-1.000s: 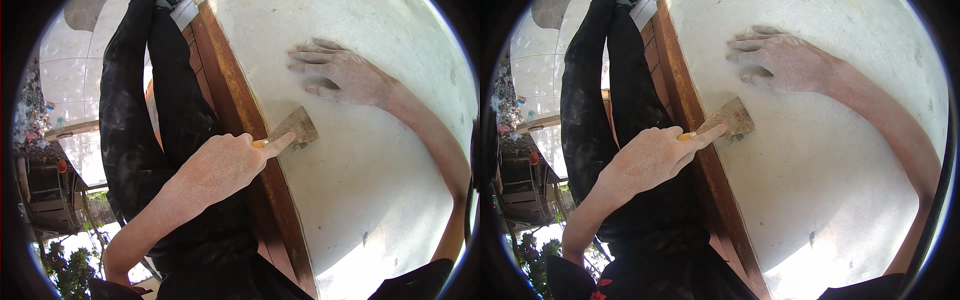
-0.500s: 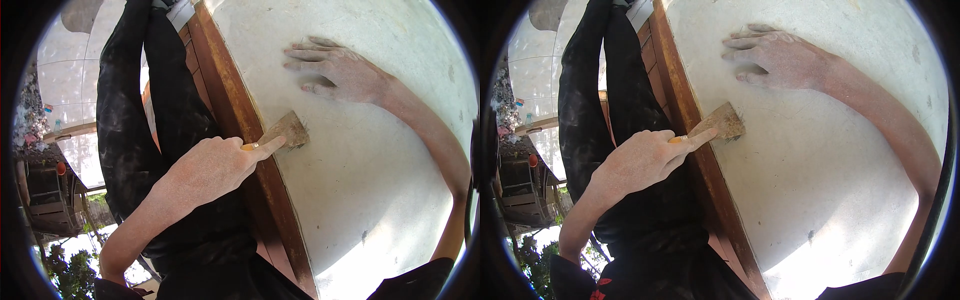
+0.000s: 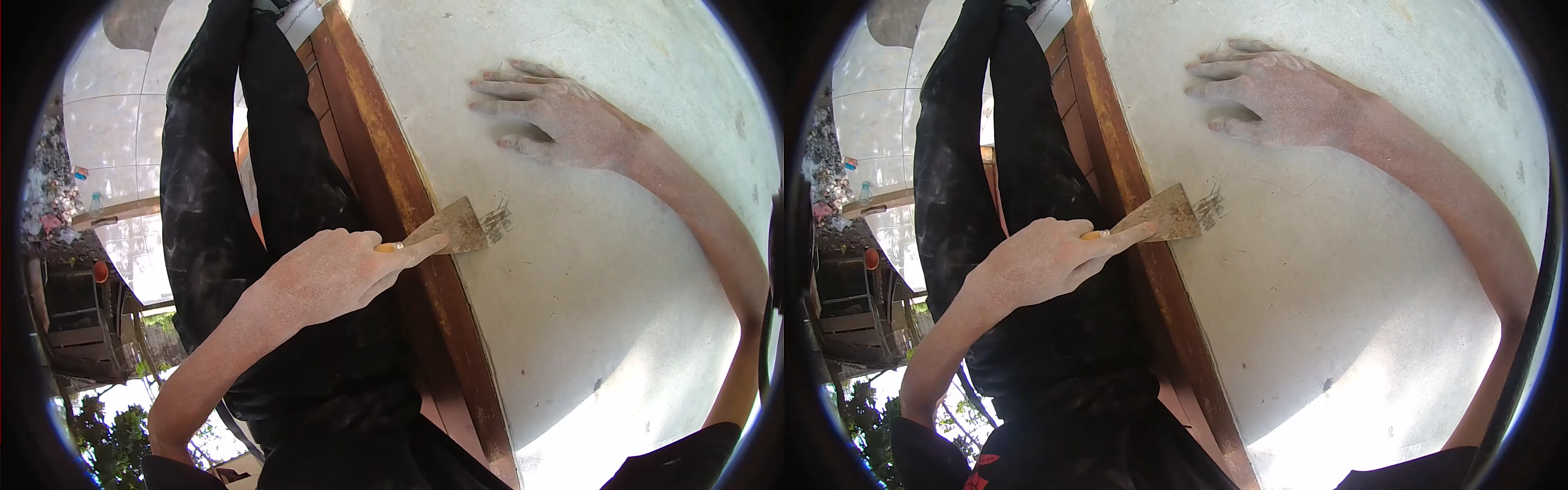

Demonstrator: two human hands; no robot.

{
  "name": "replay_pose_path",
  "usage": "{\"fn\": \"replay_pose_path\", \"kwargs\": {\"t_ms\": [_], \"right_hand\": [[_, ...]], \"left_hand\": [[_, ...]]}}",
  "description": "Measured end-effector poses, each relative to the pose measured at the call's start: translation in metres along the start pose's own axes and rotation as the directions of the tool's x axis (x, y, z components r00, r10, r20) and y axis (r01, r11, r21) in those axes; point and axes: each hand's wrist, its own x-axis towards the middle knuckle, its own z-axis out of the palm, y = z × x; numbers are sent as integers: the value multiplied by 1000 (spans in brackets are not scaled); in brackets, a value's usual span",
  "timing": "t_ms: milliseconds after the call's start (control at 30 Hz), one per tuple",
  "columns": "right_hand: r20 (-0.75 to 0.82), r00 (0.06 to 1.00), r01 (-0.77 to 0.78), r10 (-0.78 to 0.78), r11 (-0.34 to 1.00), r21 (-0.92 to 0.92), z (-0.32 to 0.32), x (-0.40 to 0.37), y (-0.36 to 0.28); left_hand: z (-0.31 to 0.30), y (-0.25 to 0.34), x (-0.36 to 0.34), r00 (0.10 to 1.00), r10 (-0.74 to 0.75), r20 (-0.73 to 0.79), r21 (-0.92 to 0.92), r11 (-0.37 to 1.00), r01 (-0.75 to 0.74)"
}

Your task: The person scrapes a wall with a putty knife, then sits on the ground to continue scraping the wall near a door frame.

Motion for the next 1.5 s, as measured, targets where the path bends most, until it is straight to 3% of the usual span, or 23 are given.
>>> {"fn": "replay_pose_path", "kwargs": {"t_ms": [133,267,333,467,667,767,833,1067,1133,1333,1500], "right_hand": [[-40,999,13,-13,1000,7,6,-1,3],[-29,1000,2,-2,1000,7,3,-1,1],[-27,999,-28,27,999,-18,3,-2,-2],[-81,995,52,-55,998,-44,12,-2,7],[-30,1000,-3,4,1000,23,5,1,0],[-6,1000,21,-21,1000,-5,2,1,2],[9,1000,-2,2,1000,-7,0,1,-1],[-20,1000,-16,16,1000,3,5,0,1],[-17,1000,16,-17,1000,-8,4,2,2],[-74,996,42,-45,998,-45,10,3,6],[-12,1000,24,-24,1000,6,3,6,3]], "left_hand": [[2,2,4,993,52,-105,72,996,-45],[-10,15,19,995,73,-74,128,990,-64],[-7,12,15,972,180,-152,200,969,-148],[-5,3,0,995,95,-33,190,978,-87],[-5,7,21,989,87,-123,117,990,-73],[-10,5,25,971,164,-173,113,983,-146],[-9,2,9,992,112,-65,115,988,-104],[-2,-8,7,999,54,-2,186,981,-53],[-4,-9,9,992,111,-64,179,979,-98],[-4,-18,21,977,203,-61,144,971,-192],[-4,-4,23,977,197,-83,190,965,-178]]}}
